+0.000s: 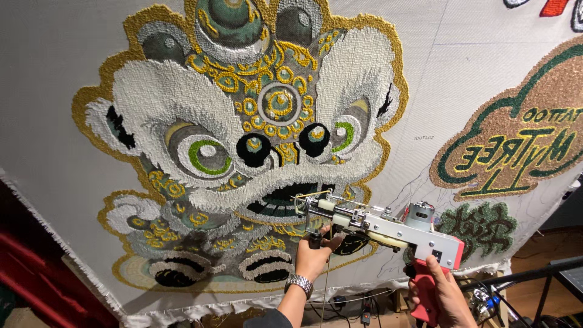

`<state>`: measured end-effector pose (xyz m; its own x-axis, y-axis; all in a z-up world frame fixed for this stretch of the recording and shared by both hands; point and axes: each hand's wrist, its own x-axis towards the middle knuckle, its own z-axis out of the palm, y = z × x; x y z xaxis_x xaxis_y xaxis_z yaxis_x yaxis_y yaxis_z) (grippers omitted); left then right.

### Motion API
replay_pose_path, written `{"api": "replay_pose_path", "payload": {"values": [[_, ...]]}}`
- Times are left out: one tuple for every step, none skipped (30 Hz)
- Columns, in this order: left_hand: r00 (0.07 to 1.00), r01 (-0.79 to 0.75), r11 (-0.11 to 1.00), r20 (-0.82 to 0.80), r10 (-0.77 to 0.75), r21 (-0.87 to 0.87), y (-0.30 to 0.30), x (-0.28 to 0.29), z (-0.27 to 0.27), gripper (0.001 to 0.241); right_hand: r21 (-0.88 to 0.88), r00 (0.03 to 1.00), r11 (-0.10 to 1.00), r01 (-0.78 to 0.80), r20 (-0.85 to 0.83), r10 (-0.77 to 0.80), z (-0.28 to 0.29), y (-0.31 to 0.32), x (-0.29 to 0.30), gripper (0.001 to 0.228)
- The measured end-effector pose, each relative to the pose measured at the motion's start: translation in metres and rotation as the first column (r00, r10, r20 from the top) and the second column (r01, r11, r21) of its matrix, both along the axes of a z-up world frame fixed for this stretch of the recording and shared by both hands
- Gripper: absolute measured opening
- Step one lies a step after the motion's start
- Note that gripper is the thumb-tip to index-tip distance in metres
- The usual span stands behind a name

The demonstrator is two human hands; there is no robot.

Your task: The person uses a tufting gun to apply yellow yarn onto a stretched canvas featuring a pre-drawn design of a stylized lion head. They guide the tool along the outlined sections, filling in details with consistent strokes.

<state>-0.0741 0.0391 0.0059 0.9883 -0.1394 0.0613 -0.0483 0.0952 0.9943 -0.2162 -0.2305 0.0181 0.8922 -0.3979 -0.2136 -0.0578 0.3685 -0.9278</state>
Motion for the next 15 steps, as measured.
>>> {"api": "replay_pose_path", "payload": {"values": [[1.000,-0.007,1.000,-0.012,0.007,0.019,0.001,-0.001,-0.001,0.052,-0.004,1.000,1.000,-0.002,0.000,0.002,0.001,0.001,0.000,0.047],[1.000,-0.014,0.999,-0.024,0.015,0.038,0.001,-0.003,-0.001,0.051,-0.004,1.000,1.000,-0.006,-0.008,0.006,0.003,0.001,-0.001,0.047],[0.999,-0.021,0.998,-0.037,0.023,0.058,0.002,-0.005,-0.002,0.050,-0.004,1.000,1.000,-0.011,-0.016,0.011,0.005,0.001,-0.001,0.048],[0.999,-0.028,0.999,-0.023,0.029,0.043,0.003,-0.005,-0.003,0.049,-0.004,1.000,1.000,-0.015,-0.024,0.015,0.006,0.002,-0.002,0.048],[0.999,-0.035,0.999,-0.011,0.035,0.029,0.002,-0.006,-0.004,0.049,-0.010,1.000,1.000,-0.017,-0.020,0.017,0.007,0.002,-0.003,0.049],[0.999,-0.041,0.999,0.001,0.041,0.015,0.002,-0.007,-0.006,0.049,-0.017,1.000,1.000,-0.020,-0.016,0.019,0.007,0.003,-0.004,0.049],[0.999,-0.043,0.999,-0.010,0.043,0.006,0.002,-0.007,-0.007,0.048,-0.024,1.000,0.999,-0.021,-0.011,0.021,0.008,0.003,-0.004,0.050],[0.999,-0.046,0.999,-0.020,0.046,-0.003,0.002,-0.007,-0.007,0.047,-0.020,1.000,1.000,-0.017,-0.008,0.017,0.009,0.004,-0.004,0.049],[0.998,-0.047,0.999,-0.031,0.047,-0.011,0.002,-0.008,-0.008,0.046,-0.015,1.000,1.000,-0.011,-0.006,0.011,0.010,0.005,-0.004,0.048],[0.998,-0.049,0.999,-0.029,0.049,-0.002,0.002,-0.007,-0.008,0.044,-0.010,1.000,1.000,-0.005,-0.003,0.005,0.011,0.007,-0.004,0.048],[0.998,-0.049,0.999,-0.028,0.049,0.007,0.002,-0.006,-0.008,0.041,-0.015,1.000,1.000,0.018,-0.022,-0.018,0.013,0.007,-0.005,0.047],[0.998,-0.049,0.999,-0.028,0.050,0.017,0.002,-0.006,-0.008,0.039,-0.020,0.998,0.999,0.040,-0.041,-0.041,0.015,0.008,-0.005,0.047],[0.999,-0.053,0.999,-0.012,0.053,0.005,0.002,-0.006,-0.009,0.037,-0.026,0.996,0.998,0.062,-0.059,-0.064,0.016,0.008,-0.005,0.047],[0.998,-0.056,0.998,0.004,0.056,-0.008,0.002,-0.006,-0.009,0.035,-0.017,0.998,0.999,0.046,-0.048,-0.046,0.016,0.009,-0.006,0.048],[0.998,-0.060,0.998,0.020,0.060,-0.020,0.002,-0.006,-0.008,0.033,-0.009,0.999,1.000,0.029,-0.036,-0.029,0.017,0.009,-0.006,0.050]]}}
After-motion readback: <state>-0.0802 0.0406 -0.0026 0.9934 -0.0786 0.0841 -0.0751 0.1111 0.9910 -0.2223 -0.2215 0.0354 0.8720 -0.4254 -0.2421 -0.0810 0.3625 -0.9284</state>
